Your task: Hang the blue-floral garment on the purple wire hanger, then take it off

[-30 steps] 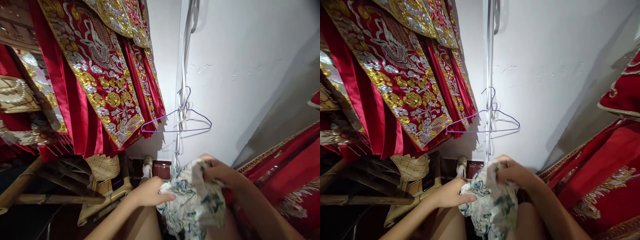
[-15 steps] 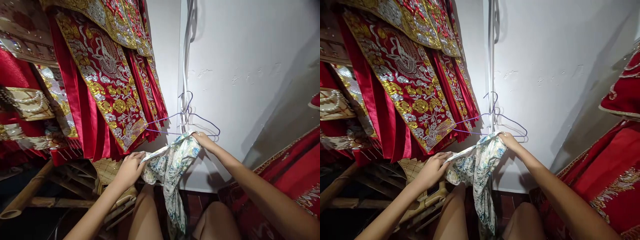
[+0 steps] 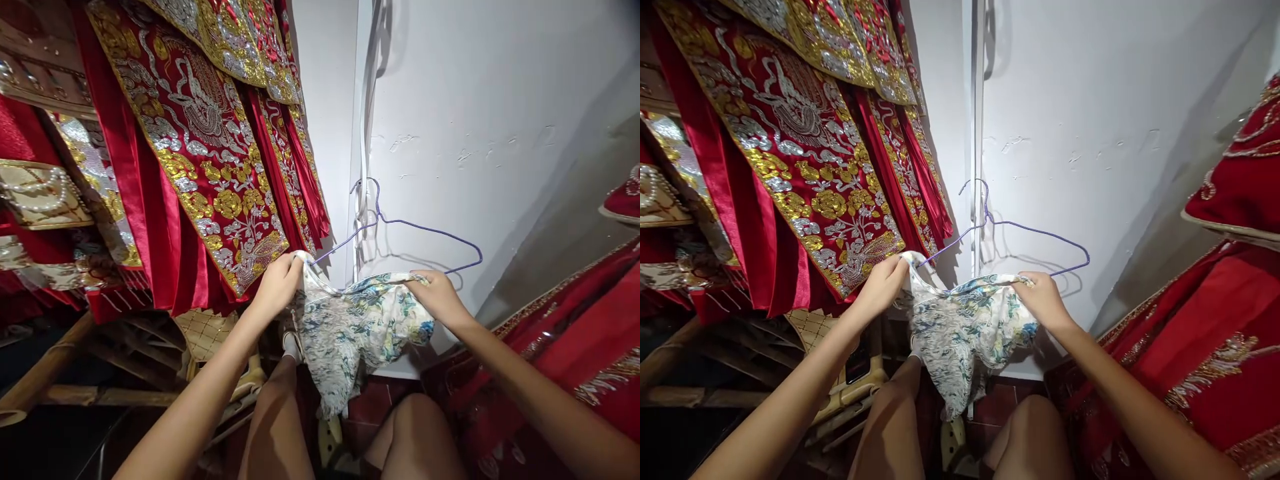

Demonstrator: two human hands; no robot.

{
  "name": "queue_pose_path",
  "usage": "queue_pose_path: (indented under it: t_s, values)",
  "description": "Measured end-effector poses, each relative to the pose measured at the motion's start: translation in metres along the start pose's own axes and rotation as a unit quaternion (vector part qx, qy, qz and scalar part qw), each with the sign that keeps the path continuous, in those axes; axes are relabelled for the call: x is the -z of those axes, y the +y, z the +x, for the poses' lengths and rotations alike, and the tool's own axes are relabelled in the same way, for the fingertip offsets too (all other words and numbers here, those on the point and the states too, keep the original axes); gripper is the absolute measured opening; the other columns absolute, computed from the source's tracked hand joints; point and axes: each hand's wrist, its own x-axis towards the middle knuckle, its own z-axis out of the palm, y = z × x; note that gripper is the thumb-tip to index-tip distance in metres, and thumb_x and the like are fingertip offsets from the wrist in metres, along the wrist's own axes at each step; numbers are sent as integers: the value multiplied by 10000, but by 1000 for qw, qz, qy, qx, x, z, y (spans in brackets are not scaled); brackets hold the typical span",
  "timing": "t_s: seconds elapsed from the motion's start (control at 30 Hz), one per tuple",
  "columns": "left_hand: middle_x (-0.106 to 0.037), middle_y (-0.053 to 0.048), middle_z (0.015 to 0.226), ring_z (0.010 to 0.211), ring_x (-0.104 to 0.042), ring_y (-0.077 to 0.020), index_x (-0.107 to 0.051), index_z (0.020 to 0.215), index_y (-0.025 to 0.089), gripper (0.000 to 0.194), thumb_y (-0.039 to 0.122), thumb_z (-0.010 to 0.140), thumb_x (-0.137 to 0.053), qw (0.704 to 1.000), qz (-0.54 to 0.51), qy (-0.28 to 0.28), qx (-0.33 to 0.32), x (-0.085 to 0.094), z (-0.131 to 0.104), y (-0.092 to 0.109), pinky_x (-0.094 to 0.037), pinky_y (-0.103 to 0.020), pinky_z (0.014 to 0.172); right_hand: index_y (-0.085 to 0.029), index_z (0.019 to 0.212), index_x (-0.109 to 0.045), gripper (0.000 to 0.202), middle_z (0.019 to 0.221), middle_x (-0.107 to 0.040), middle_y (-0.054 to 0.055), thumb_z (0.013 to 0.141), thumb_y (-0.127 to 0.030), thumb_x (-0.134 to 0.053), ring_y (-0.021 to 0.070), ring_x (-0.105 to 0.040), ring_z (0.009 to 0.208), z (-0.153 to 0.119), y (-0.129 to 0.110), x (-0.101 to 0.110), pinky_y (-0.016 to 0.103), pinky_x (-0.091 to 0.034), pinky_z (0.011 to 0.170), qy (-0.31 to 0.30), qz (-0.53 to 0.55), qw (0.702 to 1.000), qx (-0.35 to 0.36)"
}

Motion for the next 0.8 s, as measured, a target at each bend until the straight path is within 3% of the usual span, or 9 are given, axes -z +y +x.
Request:
queue_pose_path:
  t_s: [0.13, 0.23, 0.3, 0.37, 0.43, 0.53, 0.67, 0.73, 0.8]
  values:
    - [-727, -73, 1096, 1011, -668, -231, -698, 987, 185, 248, 294, 954, -477, 993, -28, 12, -118, -23, 28, 25, -475, -319, 888, -209, 565, -441, 248, 540, -373, -43, 768, -325, -525, 124, -375, 544, -19, -12, -12, 250, -274, 503, 17, 3, 1000, -19]
    - [-715, -61, 1065, 959, -665, -212, -672, 976, 203, 169, 227, 924, -514, 988, -1, 42, -151, -33, 31, 29, -468, -300, 826, -200, 724, -582, 87, 594, -484, -34, 747, -247, -512, 134, -435, 538, -25, -11, -7, 245, -309, 493, 18, 9, 1000, -24]
    - [-707, -37, 951, 811, -651, -182, -633, 976, 212, 127, 224, 923, -518, 988, -5, 54, -146, -34, 28, 27, -449, -279, 730, -193, 1111, -628, 414, 706, -592, -17, 703, -216, -558, 152, -500, 548, -22, -8, 5, 248, -357, 495, 62, 27, 998, -16]
    - [-657, 3, 791, 631, -578, -152, -574, 1039, 220, 134, 235, 912, -537, 990, -13, 62, -124, -31, 24, 25, -402, -265, 632, -183, 1471, -389, 825, 809, -646, 5, 680, -215, -620, 171, -552, 585, -16, -6, 22, 265, -413, 531, 140, 16, 990, 0]
    - [-579, 42, 680, 535, -494, -138, -515, 1107, 225, 221, 246, 892, -565, 993, -18, 64, -102, -29, 22, 26, -353, -259, 578, -148, 1587, -194, 1015, 842, -668, 24, 696, -244, -669, 190, -588, 644, -6, -7, 40, 292, -454, 606, 184, -51, 982, -2]
    - [-535, 56, 643, 529, -474, -137, -489, 1120, 228, 249, 287, 895, -579, 995, -26, 48, -88, -26, 24, 27, -327, -259, 568, -95, 1599, -240, 1016, 926, -710, 105, 738, -333, -723, 231, -643, 747, 12, -8, 63, 327, -475, 689, 114, -157, 978, -71]
    - [-541, 41, 636, 547, -486, -137, -512, 1060, 217, 189, 336, 920, -558, 996, -63, 59, -32, -14, 32, 22, -321, -255, 557, -85, 1437, -549, 800, 1161, -709, 211, 725, -383, -759, 326, -671, 1016, 33, -4, 85, 359, -490, 828, -28, -206, 974, -93]
    - [-526, 45, 617, 511, -461, -124, -523, 1033, 212, 198, 315, 884, -600, 990, -134, 50, 22, 1, 36, 17, -304, -243, 522, -99, 1302, -664, 662, 1181, -712, 208, 712, -383, -761, 346, -661, 1075, 39, -2, 97, 367, -494, 865, -27, -225, 972, -62]
    - [-543, 37, 636, 491, -457, -111, -559, 1005, 200, 257, 311, 810, -683, 968, -241, -5, 75, 18, 38, 13, -309, -233, 494, -122, 1189, -726, 585, 1112, -739, 191, 677, -398, -787, 351, -680, 1027, 39, -5, 109, 368, -513, 836, 4, -235, 971, -38]
